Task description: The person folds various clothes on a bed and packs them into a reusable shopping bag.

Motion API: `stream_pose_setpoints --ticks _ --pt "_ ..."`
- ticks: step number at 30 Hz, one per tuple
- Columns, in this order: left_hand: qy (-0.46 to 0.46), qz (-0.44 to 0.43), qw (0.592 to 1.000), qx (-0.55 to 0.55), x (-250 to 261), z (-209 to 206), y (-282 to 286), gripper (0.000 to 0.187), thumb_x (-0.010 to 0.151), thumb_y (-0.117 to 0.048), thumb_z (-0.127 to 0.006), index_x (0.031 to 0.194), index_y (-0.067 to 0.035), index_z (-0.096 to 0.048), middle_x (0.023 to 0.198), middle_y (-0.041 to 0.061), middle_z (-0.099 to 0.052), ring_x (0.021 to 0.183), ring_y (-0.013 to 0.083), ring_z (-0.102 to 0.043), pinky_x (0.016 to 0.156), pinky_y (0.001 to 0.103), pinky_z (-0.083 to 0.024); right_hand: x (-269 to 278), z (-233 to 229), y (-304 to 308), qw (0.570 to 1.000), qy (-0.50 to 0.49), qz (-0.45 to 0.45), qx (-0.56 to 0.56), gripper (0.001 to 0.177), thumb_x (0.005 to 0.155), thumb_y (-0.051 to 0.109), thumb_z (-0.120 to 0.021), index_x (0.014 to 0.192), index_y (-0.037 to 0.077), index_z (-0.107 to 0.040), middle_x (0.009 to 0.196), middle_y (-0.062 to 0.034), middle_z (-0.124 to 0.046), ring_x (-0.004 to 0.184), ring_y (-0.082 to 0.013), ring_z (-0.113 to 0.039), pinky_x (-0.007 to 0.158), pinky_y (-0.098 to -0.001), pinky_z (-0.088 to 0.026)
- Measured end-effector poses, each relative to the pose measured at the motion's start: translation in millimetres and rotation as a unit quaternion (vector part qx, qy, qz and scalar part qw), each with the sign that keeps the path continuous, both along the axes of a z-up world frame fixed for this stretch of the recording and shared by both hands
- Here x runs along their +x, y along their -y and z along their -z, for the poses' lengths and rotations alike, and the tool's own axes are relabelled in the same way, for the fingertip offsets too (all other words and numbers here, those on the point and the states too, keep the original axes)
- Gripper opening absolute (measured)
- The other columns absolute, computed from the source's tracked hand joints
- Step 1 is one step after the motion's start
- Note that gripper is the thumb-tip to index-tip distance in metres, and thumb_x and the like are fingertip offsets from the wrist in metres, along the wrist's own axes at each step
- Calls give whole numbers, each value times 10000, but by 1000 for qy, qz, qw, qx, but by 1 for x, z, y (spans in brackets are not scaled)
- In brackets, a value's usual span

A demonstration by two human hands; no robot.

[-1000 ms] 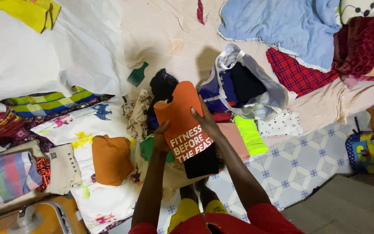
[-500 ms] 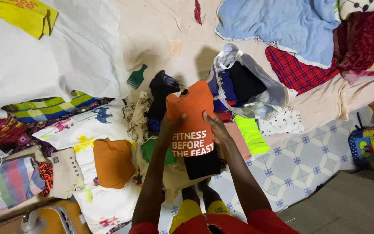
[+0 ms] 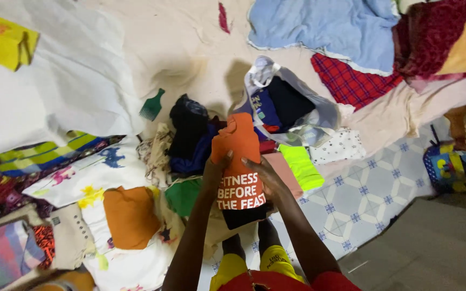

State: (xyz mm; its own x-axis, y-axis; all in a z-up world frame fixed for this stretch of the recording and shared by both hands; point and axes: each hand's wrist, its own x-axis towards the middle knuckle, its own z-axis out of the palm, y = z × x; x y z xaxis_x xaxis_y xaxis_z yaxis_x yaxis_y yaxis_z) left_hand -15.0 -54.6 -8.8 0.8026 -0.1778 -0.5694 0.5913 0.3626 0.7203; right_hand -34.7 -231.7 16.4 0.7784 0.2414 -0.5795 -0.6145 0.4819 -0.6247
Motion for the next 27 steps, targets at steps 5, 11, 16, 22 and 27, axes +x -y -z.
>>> stream_pose_setpoints --ticks 5,11,16,22,27 --pt "183 76 963 183 12 15 31 478 1020 -395 -675 1325 -30 -619 1148 76 -665 970 133 -646 824 283 -539 7 17 57 992 -69 49 91 574 827 230 -803 1326 45 -587 1107 -115 -740 940 -242 -759 830 -425 -637" --pt "167 -46 965 198 37 55 77 528 931 -393 -714 1299 -32 -597 1034 79 -561 814 187 -554 702 344 -488 53 28 183 990 -95 99 -23 526 885 250 -781 1292 -33 -608 1026 -162 -748 852 -241 -763 761 -389 -642" --pt "253 -85 888 376 57 88 109 598 929 -368 -806 1289 48 -571 944 127 -538 939 289 -530 899 412 -484 101 33 256 987 -131 26 -94 509 876 256 -761 1268 -23 -597 957 -148 -763 751 -207 -779 660 -345 -649" --pt "216 -51 846 485 67 105 141 963 865 -489 -821 1450 130 -373 1365 360 -520 1215 478 -550 989 492 -471 153 93 255 984 -113 -93 -105 490 832 215 -771 1267 146 -559 936 -111 -760 757 -190 -756 656 -353 -635" --pt "192 -16 838 511 68 97 146 875 883 -322 -694 1555 63 -288 1362 351 -571 1151 471 -628 934 500 -525 182 164 244 959 -183 -182 -116 427 887 233 -786 1210 -9 -645 961 -130 -749 757 -210 -755 685 -362 -643"
